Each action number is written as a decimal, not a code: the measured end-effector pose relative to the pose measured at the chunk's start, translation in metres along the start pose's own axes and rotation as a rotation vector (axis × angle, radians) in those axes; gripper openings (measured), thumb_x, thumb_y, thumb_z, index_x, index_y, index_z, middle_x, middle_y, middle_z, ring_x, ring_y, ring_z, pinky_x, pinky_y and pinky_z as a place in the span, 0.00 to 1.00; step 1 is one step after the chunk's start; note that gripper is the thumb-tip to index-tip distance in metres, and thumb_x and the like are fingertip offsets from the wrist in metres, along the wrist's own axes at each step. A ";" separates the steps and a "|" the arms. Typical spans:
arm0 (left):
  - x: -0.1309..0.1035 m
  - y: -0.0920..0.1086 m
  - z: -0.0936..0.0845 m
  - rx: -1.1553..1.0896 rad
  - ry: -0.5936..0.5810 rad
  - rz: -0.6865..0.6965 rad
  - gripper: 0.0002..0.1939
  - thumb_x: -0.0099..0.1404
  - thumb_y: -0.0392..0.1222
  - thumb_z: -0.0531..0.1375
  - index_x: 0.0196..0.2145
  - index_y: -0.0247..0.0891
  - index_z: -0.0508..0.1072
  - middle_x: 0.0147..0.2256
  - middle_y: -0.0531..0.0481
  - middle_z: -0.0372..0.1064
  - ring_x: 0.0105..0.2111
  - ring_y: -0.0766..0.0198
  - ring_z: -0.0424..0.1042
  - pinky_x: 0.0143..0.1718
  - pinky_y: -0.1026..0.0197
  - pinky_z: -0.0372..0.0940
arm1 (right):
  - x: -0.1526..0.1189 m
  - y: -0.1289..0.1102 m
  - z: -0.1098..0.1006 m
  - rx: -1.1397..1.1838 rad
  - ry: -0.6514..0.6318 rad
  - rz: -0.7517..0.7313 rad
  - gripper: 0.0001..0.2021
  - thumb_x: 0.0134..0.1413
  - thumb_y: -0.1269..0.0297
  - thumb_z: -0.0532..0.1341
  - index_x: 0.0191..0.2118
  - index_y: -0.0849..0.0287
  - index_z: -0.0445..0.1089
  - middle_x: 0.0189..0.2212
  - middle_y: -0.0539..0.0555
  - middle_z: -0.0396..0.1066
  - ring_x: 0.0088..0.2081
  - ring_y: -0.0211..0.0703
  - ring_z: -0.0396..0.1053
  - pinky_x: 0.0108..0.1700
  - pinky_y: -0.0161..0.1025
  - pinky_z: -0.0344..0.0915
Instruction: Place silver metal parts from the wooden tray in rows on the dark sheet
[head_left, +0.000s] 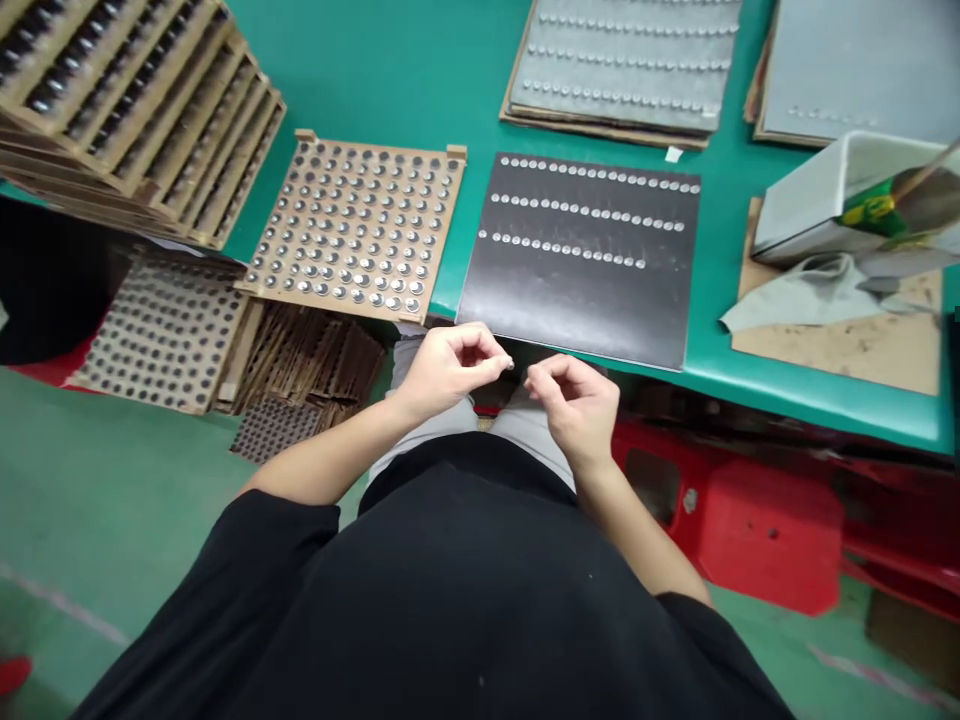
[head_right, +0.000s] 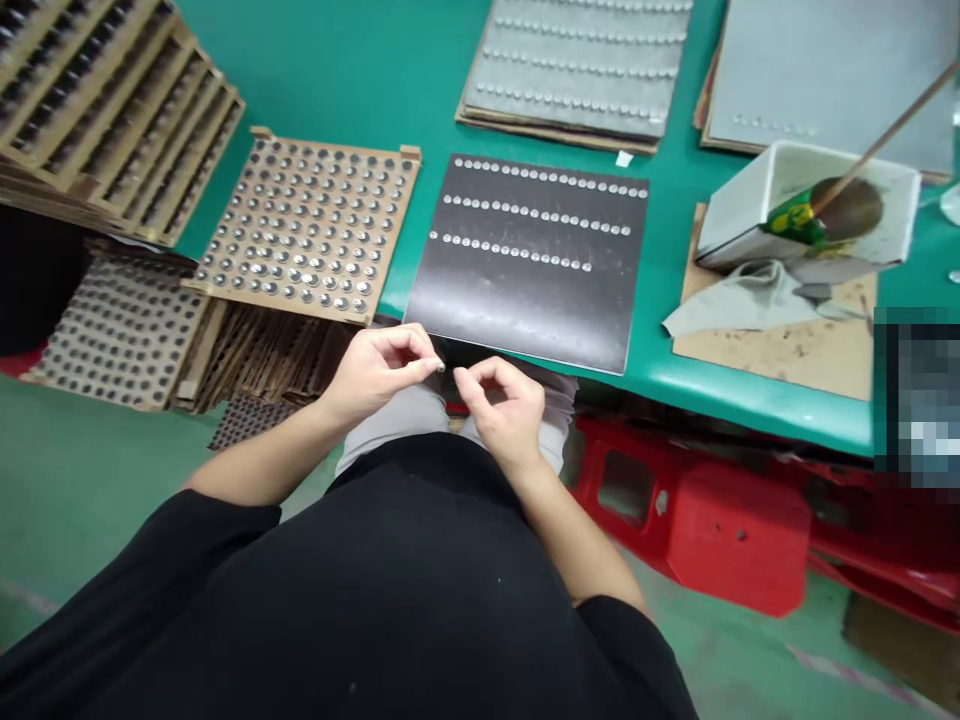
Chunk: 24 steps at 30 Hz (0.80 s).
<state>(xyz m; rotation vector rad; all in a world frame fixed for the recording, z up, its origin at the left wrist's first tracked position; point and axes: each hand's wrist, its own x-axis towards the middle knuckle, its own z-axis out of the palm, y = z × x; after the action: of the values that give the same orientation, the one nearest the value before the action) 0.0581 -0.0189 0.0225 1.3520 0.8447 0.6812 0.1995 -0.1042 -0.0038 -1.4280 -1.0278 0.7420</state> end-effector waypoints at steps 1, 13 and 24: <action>-0.001 -0.001 0.002 0.002 -0.001 0.005 0.10 0.52 0.38 0.66 0.20 0.33 0.70 0.22 0.52 0.66 0.24 0.71 0.62 0.26 0.66 0.59 | 0.002 -0.003 0.002 -0.008 -0.001 -0.019 0.15 0.52 0.59 0.64 0.19 0.57 0.65 0.16 0.46 0.66 0.20 0.33 0.62 0.24 0.34 0.62; 0.001 -0.002 -0.004 -0.014 -0.047 -0.035 0.09 0.51 0.38 0.66 0.20 0.33 0.70 0.23 0.51 0.68 0.24 0.70 0.64 0.27 0.65 0.61 | 0.004 0.019 -0.002 -0.011 0.037 0.132 0.07 0.55 0.64 0.58 0.31 0.58 0.72 0.22 0.48 0.73 0.21 0.33 0.66 0.27 0.33 0.65; 0.140 0.030 -0.098 0.547 0.363 0.009 0.10 0.51 0.28 0.60 0.16 0.34 0.66 0.20 0.50 0.64 0.26 0.67 0.63 0.37 0.56 0.65 | -0.001 0.036 -0.032 0.078 -0.021 0.027 0.08 0.48 0.71 0.58 0.21 0.59 0.71 0.23 0.51 0.73 0.21 0.36 0.68 0.23 0.34 0.65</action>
<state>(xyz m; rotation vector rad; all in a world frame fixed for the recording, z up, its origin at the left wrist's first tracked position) 0.0541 0.1540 0.0328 1.7441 1.3877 0.7446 0.2338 -0.1167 -0.0355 -1.3717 -0.9875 0.8096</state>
